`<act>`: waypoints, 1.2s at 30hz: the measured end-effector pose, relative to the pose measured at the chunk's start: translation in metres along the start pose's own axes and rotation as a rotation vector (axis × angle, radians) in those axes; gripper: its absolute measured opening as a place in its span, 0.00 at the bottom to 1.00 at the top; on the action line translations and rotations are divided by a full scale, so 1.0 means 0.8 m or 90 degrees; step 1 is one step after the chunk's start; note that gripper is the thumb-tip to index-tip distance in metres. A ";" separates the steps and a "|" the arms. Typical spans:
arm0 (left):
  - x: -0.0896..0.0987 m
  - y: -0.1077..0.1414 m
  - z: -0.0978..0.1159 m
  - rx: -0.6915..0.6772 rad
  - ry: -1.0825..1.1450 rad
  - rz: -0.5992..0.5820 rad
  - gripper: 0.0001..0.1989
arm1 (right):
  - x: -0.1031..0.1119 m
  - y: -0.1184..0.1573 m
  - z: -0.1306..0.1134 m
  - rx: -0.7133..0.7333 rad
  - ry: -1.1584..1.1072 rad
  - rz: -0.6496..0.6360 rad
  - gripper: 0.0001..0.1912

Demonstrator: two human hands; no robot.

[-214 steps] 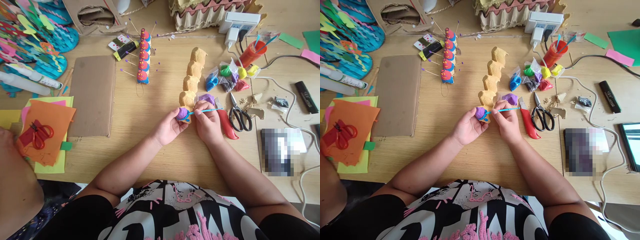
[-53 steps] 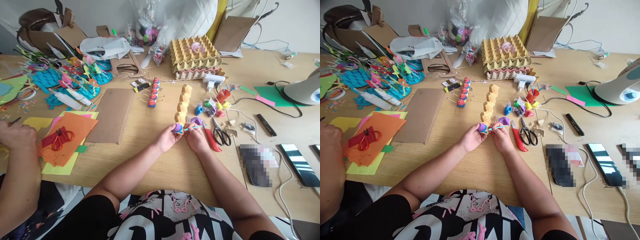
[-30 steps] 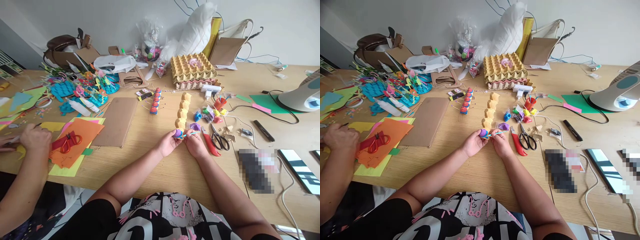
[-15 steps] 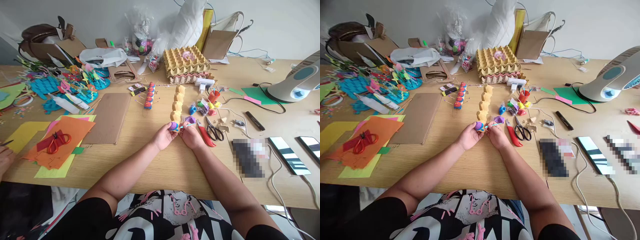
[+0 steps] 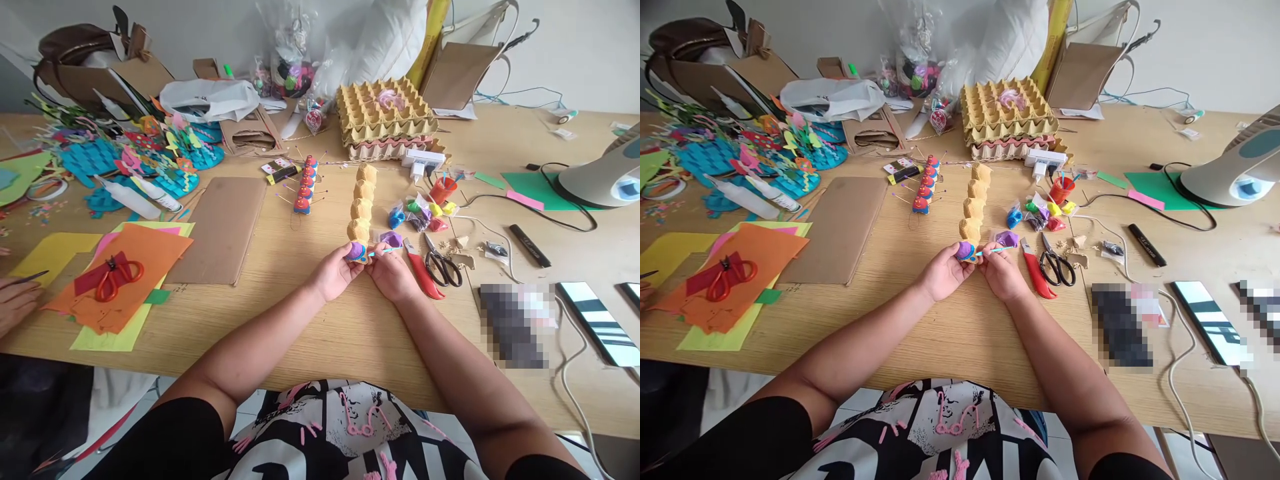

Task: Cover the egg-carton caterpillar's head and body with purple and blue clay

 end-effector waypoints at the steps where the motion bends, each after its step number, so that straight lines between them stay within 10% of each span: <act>1: 0.000 0.000 0.000 -0.004 -0.002 0.001 0.10 | 0.000 0.000 0.000 -0.006 -0.005 -0.001 0.19; 25: -0.002 -0.005 -0.001 -0.037 -0.078 -0.063 0.17 | -0.008 0.023 -0.025 -0.007 0.062 0.038 0.18; 36: -0.004 -0.004 0.002 0.045 0.006 0.039 0.18 | 0.012 0.021 -0.015 -0.060 -0.023 0.063 0.20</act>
Point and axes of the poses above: each hand's wrist, its own y-axis away from the middle knuckle, its own x-axis out of the back of the hand, z = x × y, the point moved 3 cm from there along -y, towards the middle knuckle, and after that the axes turned 7 degrees about x, right-handed, at the moved point
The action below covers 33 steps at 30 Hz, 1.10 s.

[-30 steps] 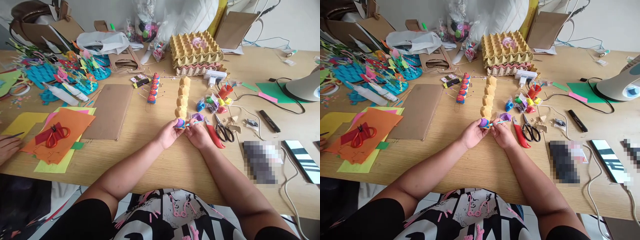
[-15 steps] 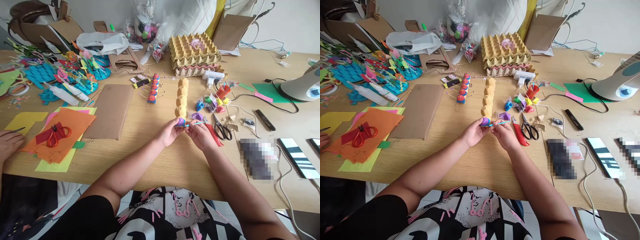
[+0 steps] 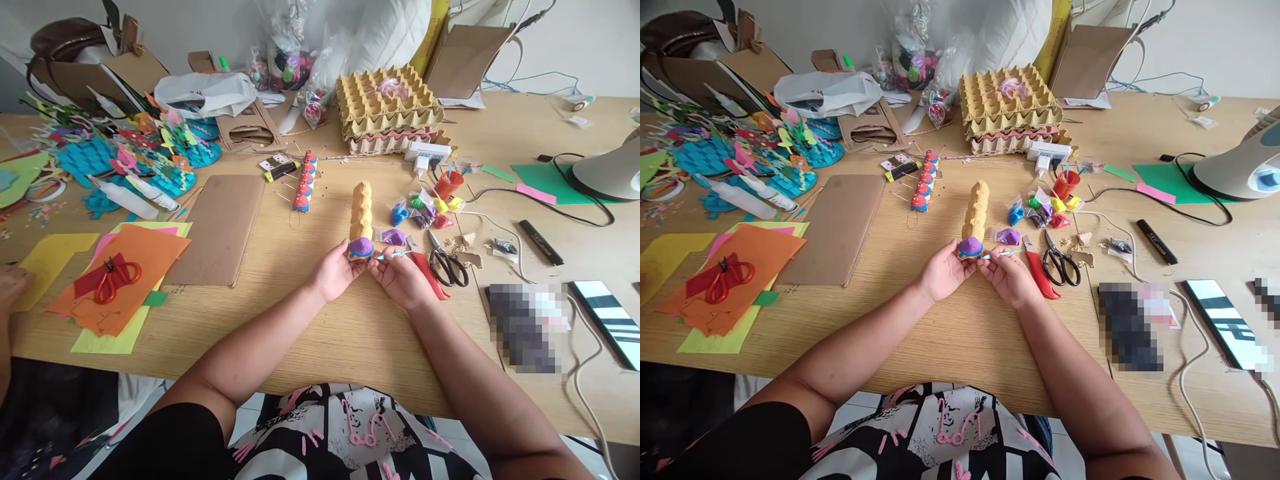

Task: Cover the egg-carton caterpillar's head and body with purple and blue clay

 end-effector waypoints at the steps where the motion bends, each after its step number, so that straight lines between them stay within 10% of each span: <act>1: 0.000 0.001 0.000 0.003 0.001 0.001 0.18 | 0.001 0.000 0.001 -0.002 -0.002 0.003 0.20; 13: 0.004 -0.002 -0.001 -0.082 -0.066 0.011 0.08 | -0.002 0.006 -0.013 0.019 0.118 0.085 0.20; 19: 0.007 -0.005 -0.006 -0.126 -0.167 0.018 0.13 | -0.002 0.010 -0.027 0.184 0.210 0.151 0.15; 24: 0.017 -0.005 -0.014 -0.168 -0.315 -0.009 0.17 | -0.011 0.015 -0.025 0.304 0.297 0.092 0.13; 33: 0.007 0.005 -0.013 -0.127 -0.386 -0.111 0.12 | -0.015 0.018 -0.022 0.257 0.342 0.032 0.15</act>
Point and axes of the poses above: each hand's wrist, its own y-axis away from the middle knuckle, its own x-axis out of the back of the hand, z = x × y, the point moved 3 cm from there along -y, towards the middle knuckle, and after that the axes turned 7 degrees about x, right-handed, at the moved point
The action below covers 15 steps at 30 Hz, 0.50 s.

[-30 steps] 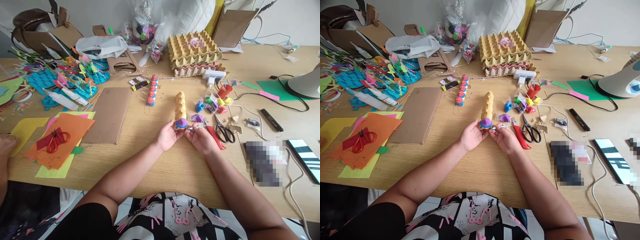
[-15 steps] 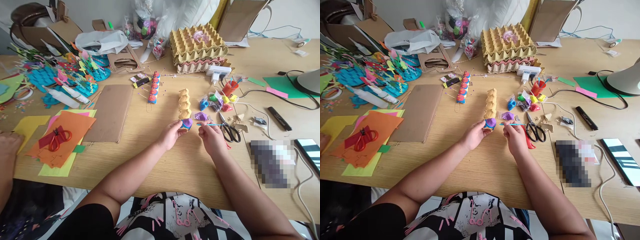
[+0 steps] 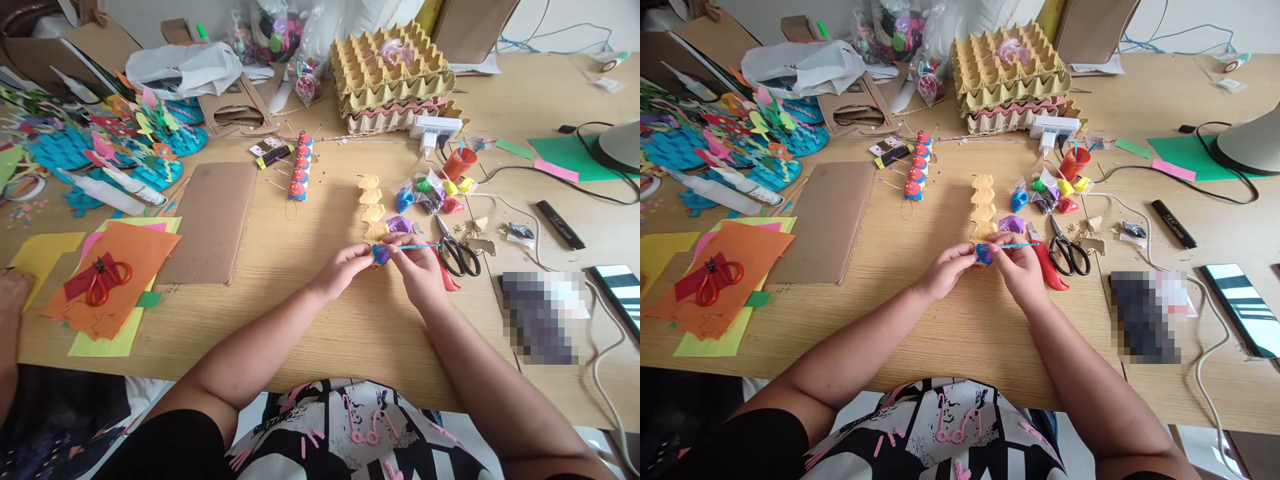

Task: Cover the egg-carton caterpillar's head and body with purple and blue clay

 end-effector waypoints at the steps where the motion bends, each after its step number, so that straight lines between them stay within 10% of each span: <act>1: -0.001 0.001 0.001 0.004 -0.009 -0.004 0.12 | 0.001 0.000 0.000 0.001 0.007 -0.003 0.15; 15: -0.002 0.002 0.004 0.001 -0.031 0.003 0.10 | 0.013 -0.003 -0.002 0.069 0.136 -0.074 0.10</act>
Point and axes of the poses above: each hand's wrist, its own y-axis away from the middle knuckle, its own x-axis out of the back of the hand, z = x × y, the point moved 3 cm from there along -y, towards the middle knuckle, and after that the axes turned 7 degrees about x, right-handed, at the moved point
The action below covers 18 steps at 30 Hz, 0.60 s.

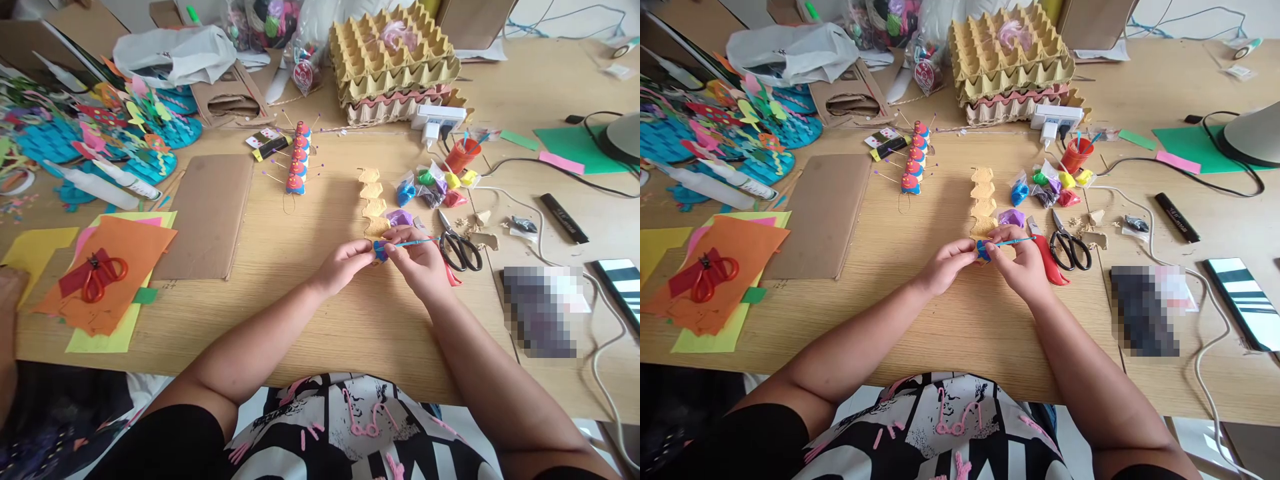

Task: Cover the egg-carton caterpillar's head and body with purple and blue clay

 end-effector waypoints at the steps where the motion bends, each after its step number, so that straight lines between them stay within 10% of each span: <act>1: -0.001 0.000 0.001 0.002 0.001 0.000 0.10 | 0.001 0.000 0.001 0.002 0.004 -0.002 0.10; 18: 0.001 0.001 0.000 -0.004 -0.035 0.003 0.11 | -0.001 -0.001 -0.003 0.013 0.002 -0.019 0.12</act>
Point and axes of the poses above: each hand's wrist, its own y-axis away from the middle knuckle, its own x-axis out of the back of the hand, z = x × y, the point moved 3 cm from there along -y, towards the middle knuckle, and after that the axes turned 7 degrees about x, right-handed, at the moved point
